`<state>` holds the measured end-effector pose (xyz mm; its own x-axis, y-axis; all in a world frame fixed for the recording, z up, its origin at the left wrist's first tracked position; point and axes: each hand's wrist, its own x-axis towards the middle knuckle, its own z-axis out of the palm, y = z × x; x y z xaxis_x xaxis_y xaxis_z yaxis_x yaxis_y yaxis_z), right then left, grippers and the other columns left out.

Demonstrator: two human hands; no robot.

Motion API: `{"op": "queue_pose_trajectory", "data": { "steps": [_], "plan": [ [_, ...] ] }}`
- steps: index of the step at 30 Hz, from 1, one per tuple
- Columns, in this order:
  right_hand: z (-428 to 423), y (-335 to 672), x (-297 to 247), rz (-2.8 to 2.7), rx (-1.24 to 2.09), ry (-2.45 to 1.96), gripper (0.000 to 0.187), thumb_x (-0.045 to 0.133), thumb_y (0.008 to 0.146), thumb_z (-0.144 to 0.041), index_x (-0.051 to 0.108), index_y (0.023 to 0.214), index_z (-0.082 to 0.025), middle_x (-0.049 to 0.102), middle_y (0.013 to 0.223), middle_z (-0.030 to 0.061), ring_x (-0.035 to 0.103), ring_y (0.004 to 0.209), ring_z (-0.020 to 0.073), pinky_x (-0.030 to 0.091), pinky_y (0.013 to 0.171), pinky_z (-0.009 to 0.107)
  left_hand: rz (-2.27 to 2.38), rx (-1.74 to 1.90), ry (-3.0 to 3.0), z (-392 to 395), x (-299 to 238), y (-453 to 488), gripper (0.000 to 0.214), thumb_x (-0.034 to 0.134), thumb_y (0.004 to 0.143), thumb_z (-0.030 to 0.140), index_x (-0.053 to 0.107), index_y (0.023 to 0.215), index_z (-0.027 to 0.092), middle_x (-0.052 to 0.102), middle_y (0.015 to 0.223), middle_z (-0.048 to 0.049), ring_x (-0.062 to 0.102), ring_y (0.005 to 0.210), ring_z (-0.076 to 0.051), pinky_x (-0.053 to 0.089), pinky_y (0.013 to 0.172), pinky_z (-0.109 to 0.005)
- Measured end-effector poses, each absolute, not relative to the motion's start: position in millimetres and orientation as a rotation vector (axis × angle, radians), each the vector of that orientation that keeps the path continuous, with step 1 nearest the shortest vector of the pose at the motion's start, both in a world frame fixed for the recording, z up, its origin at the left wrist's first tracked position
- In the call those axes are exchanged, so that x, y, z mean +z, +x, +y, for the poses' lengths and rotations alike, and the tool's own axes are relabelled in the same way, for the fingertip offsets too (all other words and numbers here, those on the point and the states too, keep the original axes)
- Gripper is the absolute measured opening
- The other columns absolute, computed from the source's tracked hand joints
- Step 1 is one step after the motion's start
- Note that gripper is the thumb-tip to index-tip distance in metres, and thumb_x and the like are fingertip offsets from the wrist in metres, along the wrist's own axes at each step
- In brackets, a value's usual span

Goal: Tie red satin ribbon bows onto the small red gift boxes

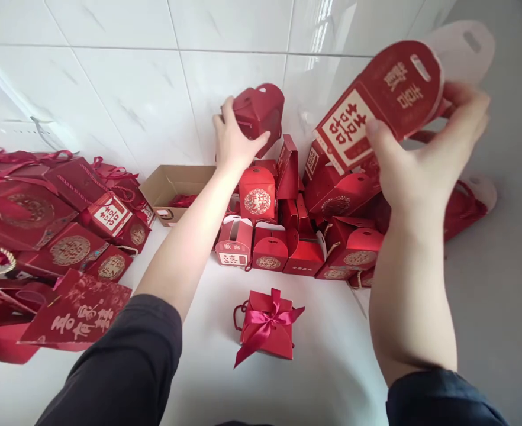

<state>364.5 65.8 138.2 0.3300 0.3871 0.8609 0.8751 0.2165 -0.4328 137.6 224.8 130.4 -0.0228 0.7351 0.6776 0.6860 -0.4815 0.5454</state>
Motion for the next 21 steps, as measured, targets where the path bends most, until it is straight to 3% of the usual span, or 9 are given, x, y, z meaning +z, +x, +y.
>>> {"op": "queue_pose_trajectory", "data": {
  "steps": [3, 5, 8, 9, 13, 16, 18, 21],
  "plan": [
    [88.8, 357.9, 158.4, -1.147, -0.562, -1.514, 0.082, 0.068, 0.071, -0.054, 0.044, 0.131, -0.003, 0.045, 0.129, 0.0243, 0.049, 0.121, 0.0371, 0.046, 0.082, 0.049, 1.617, 1.409, 2.233, 241.1, 124.3, 166.8, 0.102, 0.081, 0.072, 0.046, 0.022, 0.152, 0.023, 0.034, 0.144, -0.0209, 0.029, 0.142, -0.044, 0.030, 0.115, -0.058],
    [101.4, 355.8, 162.0, -1.115, -0.620, -1.598, 0.085, 0.055, 0.073, -0.065, 0.046, 0.131, -0.004, 0.044, 0.128, 0.0236, 0.050, 0.118, 0.0392, 0.043, 0.074, 0.051, 1.594, 1.346, 2.323, 242.6, 119.0, 179.3, 0.095, 0.080, 0.073, 0.045, 0.029, 0.150, 0.022, 0.034, 0.144, -0.0211, 0.027, 0.143, -0.046, 0.028, 0.115, -0.061],
    [119.1, 358.1, 157.5, -1.096, -0.685, -1.693, 0.094, 0.025, 0.076, -0.076, 0.047, 0.131, -0.003, 0.044, 0.127, 0.0235, 0.049, 0.118, 0.0417, 0.039, 0.064, 0.050, 1.584, 1.195, 2.383, 237.0, 111.7, 188.8, 0.077, 0.077, 0.078, 0.036, 0.041, 0.143, 0.016, 0.038, 0.143, -0.0228, 0.041, 0.135, -0.043, 0.036, 0.111, -0.057],
    [124.9, 359.4, 154.5, -1.098, -0.679, -1.744, 0.099, 0.022, 0.074, -0.079, 0.046, 0.132, -0.003, 0.044, 0.129, 0.0248, 0.049, 0.118, 0.0430, 0.038, 0.062, 0.051, 1.587, 1.093, 2.394, 234.6, 109.4, 189.7, 0.073, 0.077, 0.079, 0.033, 0.044, 0.140, 0.013, 0.042, 0.140, -0.0235, 0.046, 0.132, -0.042, 0.039, 0.109, -0.056],
    [142.7, 362.3, 140.1, -1.251, -0.451, -2.034, 0.117, 0.031, 0.063, -0.086, 0.041, 0.139, 0.003, 0.041, 0.134, 0.0346, 0.051, 0.115, 0.0522, 0.036, 0.064, 0.058, 1.628, 0.781, 2.420, 222.4, 103.4, 182.6, 0.069, 0.077, 0.078, 0.029, 0.047, 0.136, 0.006, 0.051, 0.133, -0.0246, 0.048, 0.130, -0.042, 0.043, 0.104, -0.056],
    [146.2, 367.1, 127.6, -1.330, -0.350, -2.059, 0.117, 0.047, 0.063, -0.082, 0.036, 0.145, 0.001, 0.029, 0.145, 0.0404, 0.042, 0.124, 0.0587, 0.036, 0.072, 0.064, 1.651, 0.880, 2.478, 195.7, 106.9, 165.4, 0.063, 0.071, 0.084, 0.032, 0.047, 0.137, 0.007, 0.047, 0.137, -0.0242, 0.042, 0.134, -0.041, 0.039, 0.107, -0.058],
    [142.2, 374.2, 118.0, -1.328, -0.368, -2.004, 0.112, 0.058, 0.064, -0.077, 0.038, 0.145, -0.003, 0.023, 0.151, 0.0389, 0.037, 0.129, 0.0590, 0.036, 0.076, 0.067, 1.499, 1.015, 2.564, 162.4, 112.2, 148.6, 0.055, 0.066, 0.087, 0.032, 0.049, 0.136, 0.013, 0.047, 0.138, -0.0196, 0.041, 0.136, -0.037, 0.037, 0.110, -0.055],
    [122.0, 382.0, 102.9, -1.343, -0.558, -1.760, 0.096, 0.068, 0.066, -0.071, 0.046, 0.137, -0.011, 0.031, 0.151, 0.0309, 0.035, 0.134, 0.0520, 0.038, 0.085, 0.068, 1.127, 0.889, 2.614, 97.6, 115.6, 120.2, 0.048, 0.060, 0.090, 0.043, 0.054, 0.131, 0.018, 0.049, 0.139, -0.0131, 0.046, 0.133, -0.031, 0.037, 0.112, -0.049]
  ]
}}
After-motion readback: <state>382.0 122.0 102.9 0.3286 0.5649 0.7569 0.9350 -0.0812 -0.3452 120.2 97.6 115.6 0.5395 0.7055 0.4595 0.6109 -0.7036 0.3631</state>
